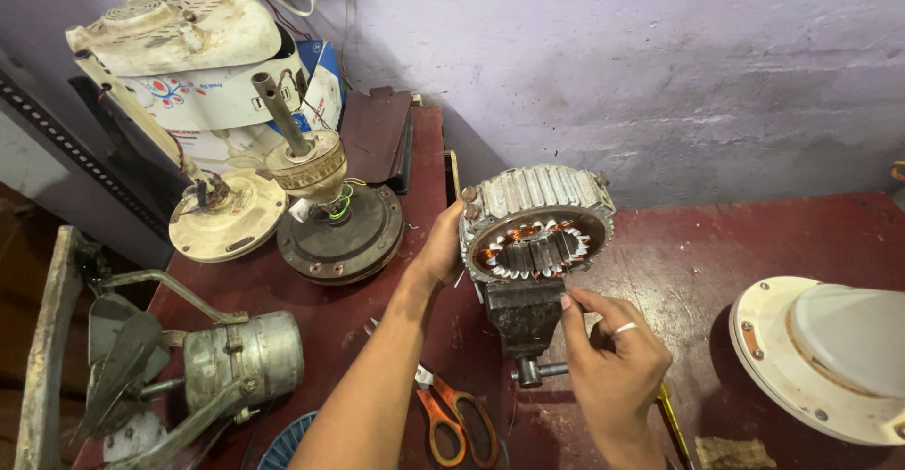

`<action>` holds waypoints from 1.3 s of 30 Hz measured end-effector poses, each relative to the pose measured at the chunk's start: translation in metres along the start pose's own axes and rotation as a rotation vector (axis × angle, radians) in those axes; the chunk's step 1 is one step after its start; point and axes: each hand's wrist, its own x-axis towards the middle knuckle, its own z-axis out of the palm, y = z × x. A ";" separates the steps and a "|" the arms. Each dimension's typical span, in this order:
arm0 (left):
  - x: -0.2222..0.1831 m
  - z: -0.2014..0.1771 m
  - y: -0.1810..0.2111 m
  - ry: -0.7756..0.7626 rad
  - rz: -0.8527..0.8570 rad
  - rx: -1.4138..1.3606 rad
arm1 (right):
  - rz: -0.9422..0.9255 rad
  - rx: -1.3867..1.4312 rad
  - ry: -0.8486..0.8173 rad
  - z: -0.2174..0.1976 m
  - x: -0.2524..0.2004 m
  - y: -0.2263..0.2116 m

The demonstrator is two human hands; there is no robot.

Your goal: The person works on a disassembled electric motor stator clamped in a bench vise, using a screwdriver to adjust or inspect the copper windings. A blue fan impeller is briefly handled and set aside. The person continues to manipulate the stator windings with the screwdriver throughout the clip.

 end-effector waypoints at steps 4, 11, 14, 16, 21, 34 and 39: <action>0.001 -0.001 -0.001 0.021 -0.073 0.001 | 0.000 -0.001 0.014 0.003 0.000 0.005; 0.004 -0.005 -0.003 -0.051 0.001 0.017 | 0.002 0.002 0.010 0.006 -0.004 0.008; 0.005 -0.007 -0.003 -0.056 -0.040 -0.004 | -0.020 0.004 0.009 0.008 -0.004 0.012; 0.006 -0.009 -0.002 -0.083 -0.051 -0.002 | -0.036 -0.004 0.005 0.009 -0.004 0.016; 0.006 -0.011 -0.003 -0.106 -0.016 -0.029 | -0.080 -0.024 0.018 0.008 -0.009 0.022; -0.002 0.001 0.007 -0.010 -0.108 0.132 | -0.085 -0.043 -0.043 -0.007 -0.021 0.044; 0.006 -0.007 -0.003 -0.053 -0.020 -0.019 | -0.047 -0.035 -0.021 -0.009 -0.016 0.035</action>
